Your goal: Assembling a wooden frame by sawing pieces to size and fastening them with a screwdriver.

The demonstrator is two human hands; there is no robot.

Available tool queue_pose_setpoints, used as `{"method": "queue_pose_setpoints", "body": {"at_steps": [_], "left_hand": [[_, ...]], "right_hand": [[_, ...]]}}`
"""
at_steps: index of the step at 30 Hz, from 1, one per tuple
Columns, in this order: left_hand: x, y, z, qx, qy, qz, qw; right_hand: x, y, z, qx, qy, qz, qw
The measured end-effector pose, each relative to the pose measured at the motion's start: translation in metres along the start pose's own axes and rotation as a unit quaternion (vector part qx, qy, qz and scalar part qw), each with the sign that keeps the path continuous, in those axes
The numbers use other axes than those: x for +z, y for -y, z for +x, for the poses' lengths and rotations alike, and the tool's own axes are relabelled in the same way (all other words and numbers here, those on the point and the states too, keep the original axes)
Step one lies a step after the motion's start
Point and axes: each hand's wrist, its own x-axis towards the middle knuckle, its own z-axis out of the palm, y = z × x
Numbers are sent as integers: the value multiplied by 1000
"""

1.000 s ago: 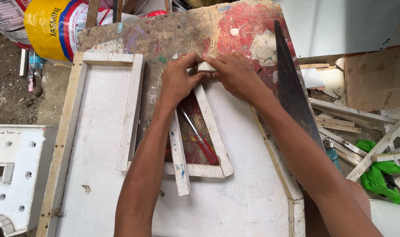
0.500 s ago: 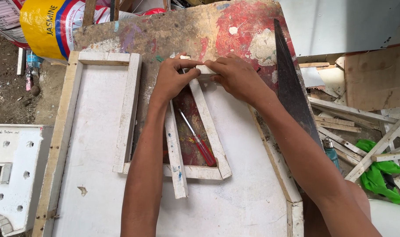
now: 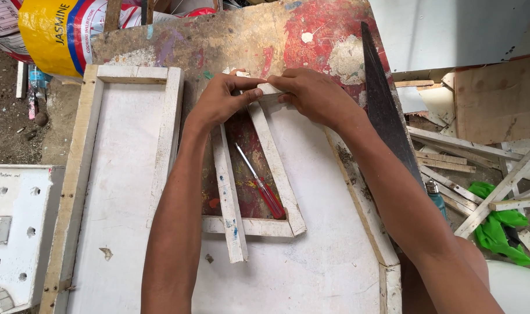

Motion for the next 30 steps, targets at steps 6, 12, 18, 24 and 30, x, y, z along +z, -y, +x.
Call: {"method": "queue_pose_setpoints", "body": {"at_steps": [6,12,18,24,30], "left_hand": [[2,-15,-6,-4,-17,-54,998],[0,23,6,53,-158,-70,984],[2,16,1,22,-170,-40,984],[9,27,9,53,-142,3,988],[4,22,7,61,-131,63,987]], "right_hand": [[6,-11,6,-8,-51,61,997],[3,-17,18,12,-102,178,979],[14,-14,26,28,-66,-18,997],[16,-11,29,56,-33,-63,996],[18,-10,33,65,-24,-64,996]]}}
